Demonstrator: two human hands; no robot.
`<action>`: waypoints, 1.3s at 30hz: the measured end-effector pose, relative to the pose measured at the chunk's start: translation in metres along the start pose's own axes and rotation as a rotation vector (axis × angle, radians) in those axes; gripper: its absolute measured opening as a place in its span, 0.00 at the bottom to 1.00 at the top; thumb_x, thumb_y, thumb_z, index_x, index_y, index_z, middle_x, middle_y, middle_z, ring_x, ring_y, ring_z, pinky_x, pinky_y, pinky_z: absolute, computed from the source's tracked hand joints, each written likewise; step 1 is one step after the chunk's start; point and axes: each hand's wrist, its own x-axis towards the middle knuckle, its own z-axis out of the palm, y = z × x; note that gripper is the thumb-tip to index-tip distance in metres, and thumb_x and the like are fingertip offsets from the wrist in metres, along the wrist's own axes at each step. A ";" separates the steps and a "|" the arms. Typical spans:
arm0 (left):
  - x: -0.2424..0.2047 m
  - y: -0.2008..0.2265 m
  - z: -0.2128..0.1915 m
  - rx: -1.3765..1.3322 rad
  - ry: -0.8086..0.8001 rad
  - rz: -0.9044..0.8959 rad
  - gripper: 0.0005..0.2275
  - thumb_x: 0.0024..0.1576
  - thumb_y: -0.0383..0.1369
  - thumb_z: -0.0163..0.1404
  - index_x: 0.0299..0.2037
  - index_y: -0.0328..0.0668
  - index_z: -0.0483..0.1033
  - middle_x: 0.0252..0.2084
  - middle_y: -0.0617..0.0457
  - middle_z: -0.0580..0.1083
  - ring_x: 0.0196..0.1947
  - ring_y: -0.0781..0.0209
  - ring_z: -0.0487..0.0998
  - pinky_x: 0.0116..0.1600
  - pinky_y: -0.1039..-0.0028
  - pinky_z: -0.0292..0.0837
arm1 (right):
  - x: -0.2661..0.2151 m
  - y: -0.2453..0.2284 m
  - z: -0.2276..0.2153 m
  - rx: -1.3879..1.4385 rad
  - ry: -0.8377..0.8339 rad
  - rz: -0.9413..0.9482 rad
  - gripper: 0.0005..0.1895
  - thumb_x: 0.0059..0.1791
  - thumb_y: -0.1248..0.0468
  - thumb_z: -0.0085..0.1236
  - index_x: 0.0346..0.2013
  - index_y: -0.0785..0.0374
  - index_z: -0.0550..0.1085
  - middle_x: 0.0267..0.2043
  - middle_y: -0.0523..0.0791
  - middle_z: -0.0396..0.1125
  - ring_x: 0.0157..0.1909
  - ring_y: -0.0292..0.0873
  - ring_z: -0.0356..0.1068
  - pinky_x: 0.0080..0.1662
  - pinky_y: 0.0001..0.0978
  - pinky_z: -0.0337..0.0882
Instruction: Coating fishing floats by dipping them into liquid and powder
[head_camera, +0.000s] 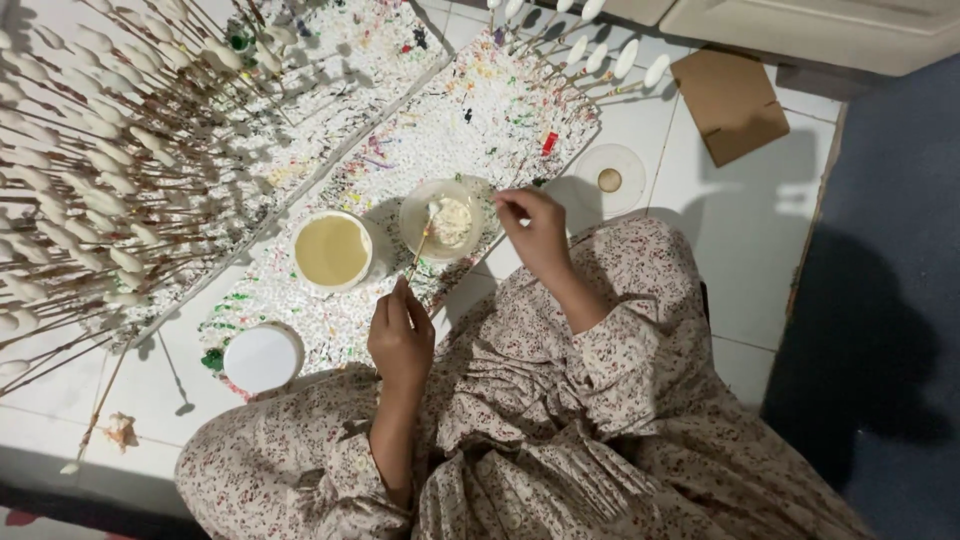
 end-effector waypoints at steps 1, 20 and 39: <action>0.000 0.000 0.000 -0.002 -0.002 0.002 0.08 0.59 0.20 0.55 0.47 0.30 0.81 0.32 0.46 0.78 0.30 0.53 0.82 0.31 0.72 0.79 | -0.003 0.003 0.004 -0.001 0.003 0.002 0.07 0.49 0.75 0.62 0.40 0.67 0.82 0.34 0.54 0.73 0.36 0.49 0.76 0.38 0.37 0.78; -0.007 -0.003 0.002 -0.299 -0.215 -0.290 0.08 0.58 0.18 0.52 0.46 0.30 0.76 0.30 0.43 0.77 0.22 0.52 0.79 0.24 0.69 0.75 | -0.020 -0.017 0.022 0.079 -0.101 0.297 0.06 0.49 0.70 0.64 0.40 0.66 0.83 0.33 0.53 0.76 0.37 0.43 0.76 0.40 0.36 0.77; -0.018 0.005 0.005 -0.369 -0.182 -0.460 0.01 0.58 0.25 0.55 0.37 0.36 0.78 0.29 0.37 0.77 0.32 0.35 0.81 0.31 0.58 0.74 | -0.051 -0.012 0.051 0.101 -0.294 0.378 0.14 0.54 0.63 0.62 0.50 0.70 0.80 0.41 0.59 0.75 0.44 0.52 0.76 0.42 0.41 0.78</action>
